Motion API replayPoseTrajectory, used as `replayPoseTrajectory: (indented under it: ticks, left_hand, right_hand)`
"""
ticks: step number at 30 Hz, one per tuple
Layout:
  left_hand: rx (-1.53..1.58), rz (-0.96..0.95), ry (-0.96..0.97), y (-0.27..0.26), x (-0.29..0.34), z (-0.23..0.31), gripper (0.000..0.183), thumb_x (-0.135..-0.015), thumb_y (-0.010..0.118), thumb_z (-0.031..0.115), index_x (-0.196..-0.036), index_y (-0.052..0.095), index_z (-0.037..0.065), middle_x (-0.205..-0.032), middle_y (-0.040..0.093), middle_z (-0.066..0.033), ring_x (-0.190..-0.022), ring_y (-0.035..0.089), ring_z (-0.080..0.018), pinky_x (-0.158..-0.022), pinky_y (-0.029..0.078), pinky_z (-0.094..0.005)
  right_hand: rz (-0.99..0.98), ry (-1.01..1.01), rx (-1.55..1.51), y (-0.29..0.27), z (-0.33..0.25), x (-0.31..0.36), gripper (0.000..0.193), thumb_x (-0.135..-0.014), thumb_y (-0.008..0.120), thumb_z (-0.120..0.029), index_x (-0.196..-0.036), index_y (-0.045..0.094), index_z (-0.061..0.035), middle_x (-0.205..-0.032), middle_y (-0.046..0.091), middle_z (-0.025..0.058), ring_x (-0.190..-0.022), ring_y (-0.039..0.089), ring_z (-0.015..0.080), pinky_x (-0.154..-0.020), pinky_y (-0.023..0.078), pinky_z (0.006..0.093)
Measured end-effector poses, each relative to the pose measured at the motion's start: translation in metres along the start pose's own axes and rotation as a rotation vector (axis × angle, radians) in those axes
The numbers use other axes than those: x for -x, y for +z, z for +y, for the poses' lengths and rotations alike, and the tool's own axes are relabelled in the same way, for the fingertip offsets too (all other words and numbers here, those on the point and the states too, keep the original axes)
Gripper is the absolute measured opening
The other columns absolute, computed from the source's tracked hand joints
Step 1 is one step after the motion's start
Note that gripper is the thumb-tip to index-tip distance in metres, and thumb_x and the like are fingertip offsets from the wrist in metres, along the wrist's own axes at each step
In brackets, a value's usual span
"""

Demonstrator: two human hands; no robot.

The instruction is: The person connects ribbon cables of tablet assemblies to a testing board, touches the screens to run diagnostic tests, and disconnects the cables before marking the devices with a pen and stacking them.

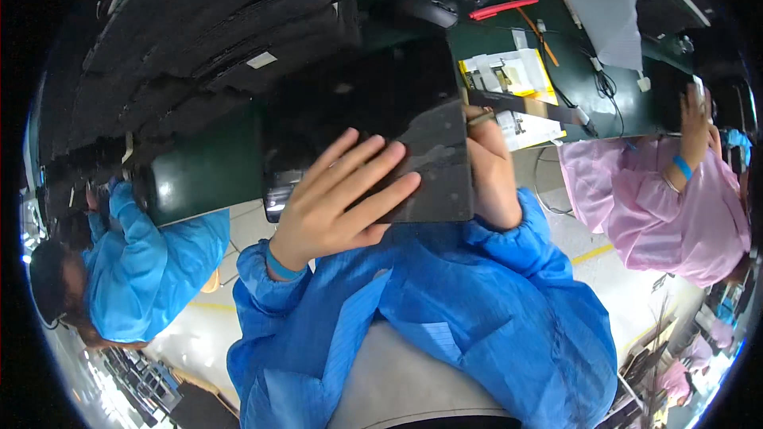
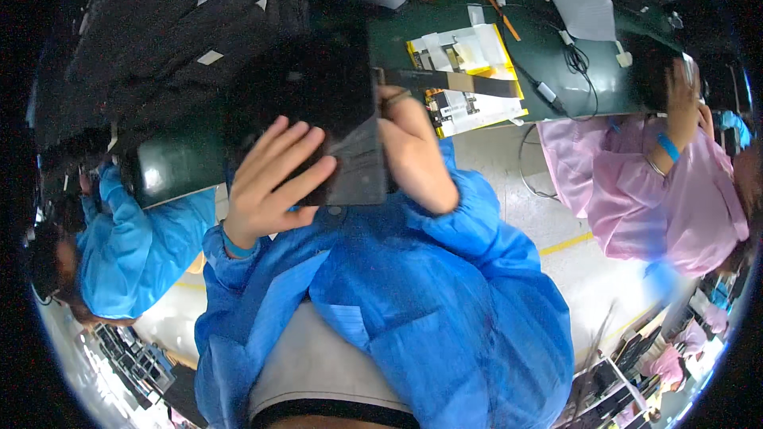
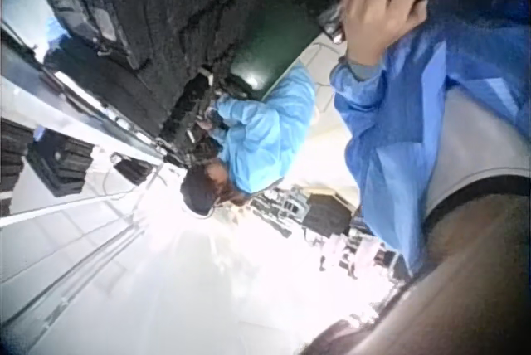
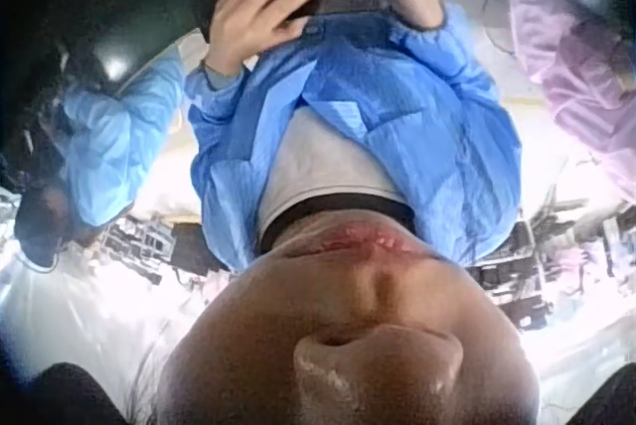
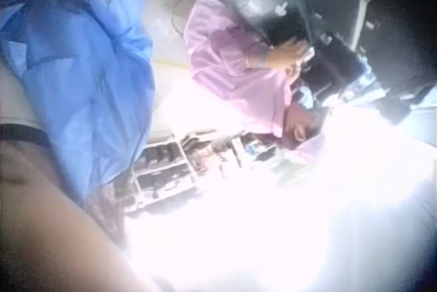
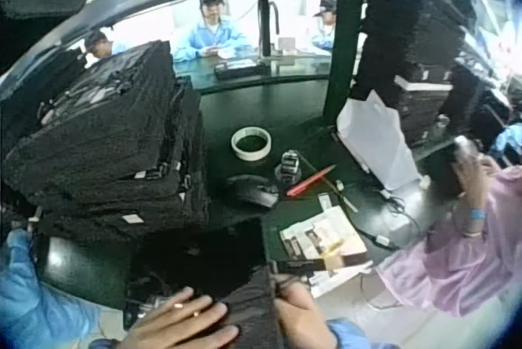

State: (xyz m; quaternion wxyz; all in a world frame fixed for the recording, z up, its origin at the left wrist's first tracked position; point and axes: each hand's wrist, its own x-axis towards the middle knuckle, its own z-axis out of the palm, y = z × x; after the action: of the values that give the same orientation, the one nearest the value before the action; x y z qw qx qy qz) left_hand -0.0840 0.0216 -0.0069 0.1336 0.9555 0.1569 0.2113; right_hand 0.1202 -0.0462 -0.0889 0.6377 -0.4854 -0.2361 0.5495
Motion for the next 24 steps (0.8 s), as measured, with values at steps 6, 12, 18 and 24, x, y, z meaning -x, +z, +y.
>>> replayPoseTrajectory:
  ticks: [6, 12, 18, 24]
  left_hand:
    - [-0.052, -0.222, -0.065, 0.024, 0.006, 0.002, 0.056, -0.073, 0.069, 0.027, -0.127, 0.058, 0.018, -0.135, 0.05, -0.0102, -0.123, 0.048, -0.0272, -0.106, 0.035, -0.0479]
    - [-0.25, -0.101, -0.722, -0.011, 0.052, -0.01, 0.108, -0.056, 0.078, 0.057, -0.145, 0.033, 0.016, -0.152, 0.013, -0.0244, -0.137, 0.02, -0.046, -0.11, 0.018, -0.0572]
    - [0.023, -0.048, -0.819, -0.007, 0.084, -0.02, 0.121, -0.048, 0.087, 0.045, -0.147, 0.025, 0.016, -0.154, -0.001, -0.0233, -0.139, 0.012, -0.0471, -0.108, 0.028, -0.0521]
    - [-0.058, -0.042, -0.808, -0.011, 0.063, -0.011, 0.116, -0.049, 0.086, 0.043, -0.146, 0.029, 0.016, -0.154, 0.005, -0.0227, -0.137, 0.02, -0.0474, -0.109, 0.026, -0.0514]
  right_hand:
    - [-0.037, -0.005, 0.413, -0.023, -0.015, 0.003, 0.051, -0.076, 0.046, -0.001, -0.127, 0.049, 0.0042, -0.129, 0.049, 0.0146, -0.121, 0.044, 0.0227, -0.102, 0.03, 0.0298]
    - [-0.033, -0.402, 0.844, -0.009, -0.016, 0.009, 0.047, -0.085, 0.052, -0.004, -0.131, 0.046, 0.0028, -0.134, 0.044, 0.0171, -0.127, 0.04, 0.032, -0.107, 0.027, 0.0381]
    - [-0.02, -0.457, 1.051, 0.01, -0.018, 0.001, 0.05, -0.085, 0.056, 0.0, -0.133, 0.045, 0.0004, -0.13, 0.045, 0.0199, -0.117, 0.047, 0.0339, -0.101, 0.035, 0.0375]
    - [-0.075, -0.423, 0.995, 0.016, -0.021, -0.011, 0.049, -0.085, 0.056, -0.001, -0.133, 0.047, -0.001, -0.127, 0.048, 0.0192, -0.115, 0.049, 0.0338, -0.099, 0.037, 0.0357]
